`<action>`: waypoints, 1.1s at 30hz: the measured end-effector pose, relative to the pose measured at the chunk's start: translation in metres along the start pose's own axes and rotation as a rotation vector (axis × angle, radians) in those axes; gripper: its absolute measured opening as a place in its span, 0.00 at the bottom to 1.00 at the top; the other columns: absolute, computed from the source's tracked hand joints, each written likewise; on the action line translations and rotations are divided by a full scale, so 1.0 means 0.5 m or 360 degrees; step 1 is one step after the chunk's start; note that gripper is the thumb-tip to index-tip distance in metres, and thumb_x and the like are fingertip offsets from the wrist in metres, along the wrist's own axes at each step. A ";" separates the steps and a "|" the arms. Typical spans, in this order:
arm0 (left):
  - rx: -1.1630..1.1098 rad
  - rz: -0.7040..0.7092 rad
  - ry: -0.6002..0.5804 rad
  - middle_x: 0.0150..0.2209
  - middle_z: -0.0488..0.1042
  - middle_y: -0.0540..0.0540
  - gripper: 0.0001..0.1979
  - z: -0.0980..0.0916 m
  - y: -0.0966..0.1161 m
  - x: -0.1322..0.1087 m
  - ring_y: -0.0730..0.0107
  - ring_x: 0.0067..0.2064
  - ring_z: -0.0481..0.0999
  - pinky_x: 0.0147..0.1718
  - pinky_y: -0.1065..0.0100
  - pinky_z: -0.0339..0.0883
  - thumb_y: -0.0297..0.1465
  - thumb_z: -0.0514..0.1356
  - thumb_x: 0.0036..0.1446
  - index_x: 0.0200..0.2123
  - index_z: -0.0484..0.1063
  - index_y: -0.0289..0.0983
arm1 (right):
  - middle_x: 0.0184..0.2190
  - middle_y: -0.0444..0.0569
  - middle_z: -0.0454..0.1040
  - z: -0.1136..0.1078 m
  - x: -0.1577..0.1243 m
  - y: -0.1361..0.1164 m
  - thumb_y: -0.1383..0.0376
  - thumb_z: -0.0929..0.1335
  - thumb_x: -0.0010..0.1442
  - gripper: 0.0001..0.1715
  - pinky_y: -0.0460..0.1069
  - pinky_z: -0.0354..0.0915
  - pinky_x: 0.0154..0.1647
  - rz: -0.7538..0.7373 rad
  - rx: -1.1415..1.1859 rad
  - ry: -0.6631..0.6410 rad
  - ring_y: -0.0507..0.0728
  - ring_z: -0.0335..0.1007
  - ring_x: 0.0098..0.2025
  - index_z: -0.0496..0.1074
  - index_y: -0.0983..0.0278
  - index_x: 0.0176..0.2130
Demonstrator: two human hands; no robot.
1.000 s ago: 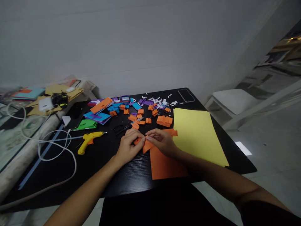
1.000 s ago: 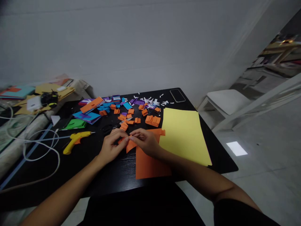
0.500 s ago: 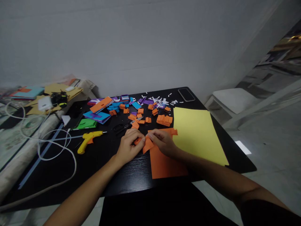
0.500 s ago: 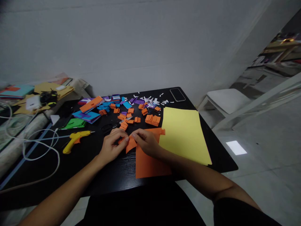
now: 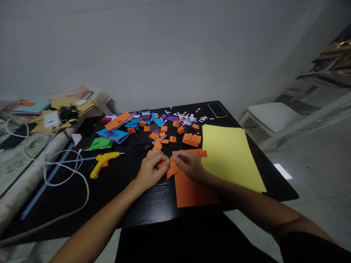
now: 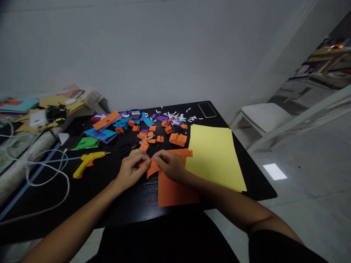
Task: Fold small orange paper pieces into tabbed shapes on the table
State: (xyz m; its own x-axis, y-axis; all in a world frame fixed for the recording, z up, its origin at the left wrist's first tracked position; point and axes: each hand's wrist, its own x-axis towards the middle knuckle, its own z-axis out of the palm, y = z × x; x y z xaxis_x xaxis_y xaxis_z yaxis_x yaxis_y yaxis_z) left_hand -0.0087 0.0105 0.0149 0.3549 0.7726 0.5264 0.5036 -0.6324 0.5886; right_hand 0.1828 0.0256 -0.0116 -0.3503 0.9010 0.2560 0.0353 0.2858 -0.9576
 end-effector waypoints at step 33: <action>0.0039 -0.0011 -0.0037 0.29 0.76 0.48 0.09 0.002 0.000 0.001 0.66 0.34 0.73 0.41 0.61 0.66 0.30 0.57 0.64 0.30 0.71 0.39 | 0.31 0.46 0.77 0.001 0.000 0.000 0.59 0.69 0.63 0.09 0.49 0.69 0.36 0.0015 0.0010 -0.0021 0.54 0.73 0.33 0.74 0.62 0.35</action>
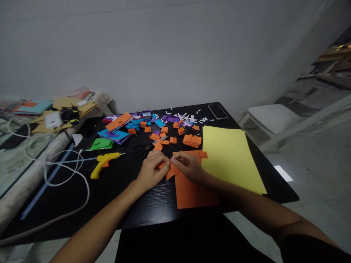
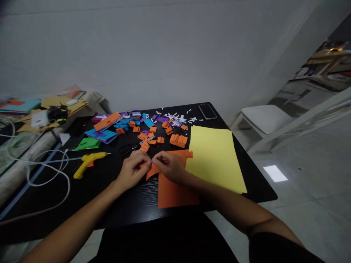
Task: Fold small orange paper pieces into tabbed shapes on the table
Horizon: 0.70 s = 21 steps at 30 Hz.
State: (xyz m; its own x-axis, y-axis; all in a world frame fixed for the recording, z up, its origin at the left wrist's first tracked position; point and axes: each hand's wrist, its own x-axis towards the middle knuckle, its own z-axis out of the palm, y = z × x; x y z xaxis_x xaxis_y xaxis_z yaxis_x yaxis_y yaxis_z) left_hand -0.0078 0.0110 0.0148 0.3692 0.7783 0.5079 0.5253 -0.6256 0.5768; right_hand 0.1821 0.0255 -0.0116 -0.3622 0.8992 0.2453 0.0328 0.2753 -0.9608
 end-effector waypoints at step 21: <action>0.0020 -0.0011 0.0133 0.28 0.75 0.49 0.09 0.001 -0.011 -0.004 0.66 0.34 0.72 0.40 0.62 0.64 0.30 0.59 0.66 0.31 0.73 0.38 | 0.33 0.46 0.77 0.003 0.006 0.024 0.55 0.74 0.59 0.15 0.51 0.73 0.41 0.0107 0.0248 -0.0003 0.54 0.76 0.36 0.73 0.62 0.37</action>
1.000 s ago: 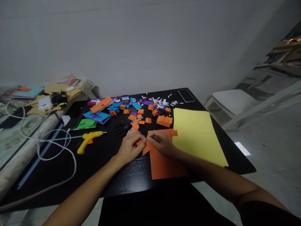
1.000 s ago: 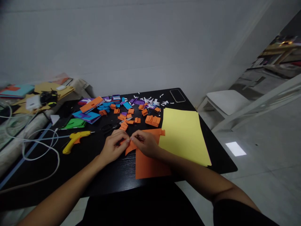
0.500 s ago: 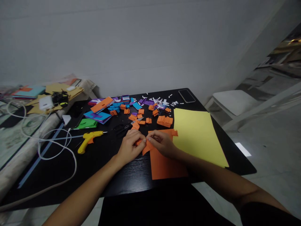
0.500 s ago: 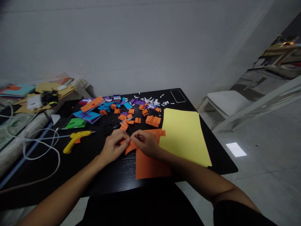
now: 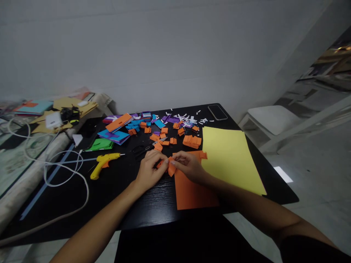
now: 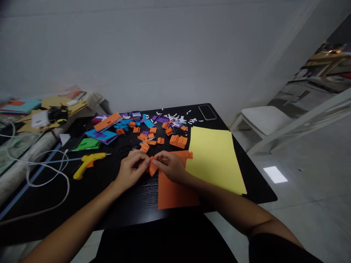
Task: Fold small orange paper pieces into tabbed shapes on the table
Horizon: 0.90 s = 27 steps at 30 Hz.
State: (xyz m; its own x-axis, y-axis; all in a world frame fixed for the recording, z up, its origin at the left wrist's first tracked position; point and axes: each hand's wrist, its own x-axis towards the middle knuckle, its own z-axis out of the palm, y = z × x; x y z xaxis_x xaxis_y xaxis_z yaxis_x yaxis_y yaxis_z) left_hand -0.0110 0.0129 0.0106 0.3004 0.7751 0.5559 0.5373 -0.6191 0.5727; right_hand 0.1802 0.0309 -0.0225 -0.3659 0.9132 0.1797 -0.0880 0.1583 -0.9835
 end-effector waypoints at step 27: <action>-0.0045 -0.0232 -0.0036 0.33 0.74 0.48 0.08 -0.002 -0.010 -0.001 0.66 0.38 0.73 0.42 0.66 0.64 0.32 0.57 0.68 0.34 0.72 0.38 | 0.35 0.47 0.78 -0.009 0.008 -0.017 0.53 0.71 0.61 0.16 0.51 0.74 0.37 0.0218 0.0302 0.0166 0.54 0.77 0.35 0.76 0.62 0.43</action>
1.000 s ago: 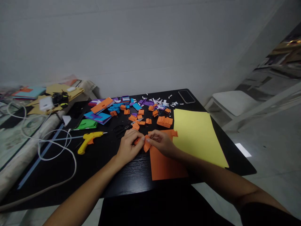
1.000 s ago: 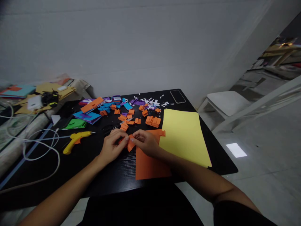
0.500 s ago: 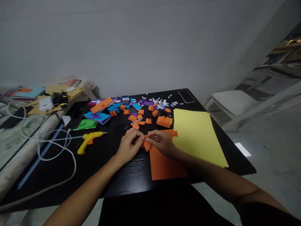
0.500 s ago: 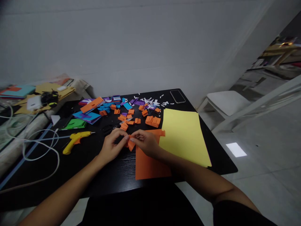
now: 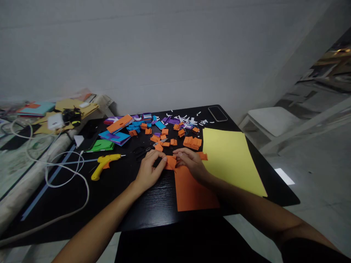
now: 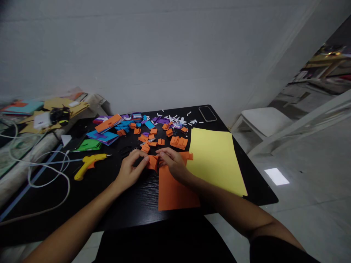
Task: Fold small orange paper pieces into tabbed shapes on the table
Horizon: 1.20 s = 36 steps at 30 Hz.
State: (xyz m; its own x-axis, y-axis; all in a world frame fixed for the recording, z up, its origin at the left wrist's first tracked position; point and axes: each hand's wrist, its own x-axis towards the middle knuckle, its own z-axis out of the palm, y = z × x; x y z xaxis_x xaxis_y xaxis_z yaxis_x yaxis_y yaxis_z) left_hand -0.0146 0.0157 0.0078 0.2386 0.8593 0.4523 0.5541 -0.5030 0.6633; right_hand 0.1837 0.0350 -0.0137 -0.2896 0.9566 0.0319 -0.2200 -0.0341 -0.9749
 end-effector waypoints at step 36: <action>-0.0079 -0.0065 -0.0344 0.29 0.74 0.50 0.09 0.017 -0.041 0.011 0.69 0.32 0.73 0.34 0.70 0.65 0.20 0.55 0.53 0.31 0.72 0.37 | 0.47 0.54 0.74 -0.009 0.009 0.039 0.62 0.70 0.61 0.06 0.51 0.72 0.41 -0.0492 -0.0803 -0.0112 0.58 0.75 0.44 0.78 0.62 0.37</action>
State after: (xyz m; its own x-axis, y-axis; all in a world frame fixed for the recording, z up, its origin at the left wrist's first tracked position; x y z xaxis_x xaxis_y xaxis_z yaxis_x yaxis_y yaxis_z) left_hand -0.0178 0.0314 -0.0083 0.3853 0.8761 0.2899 0.5281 -0.4669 0.7093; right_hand 0.1823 0.0401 -0.0334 -0.3477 0.8781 0.3286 0.1606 0.4011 -0.9019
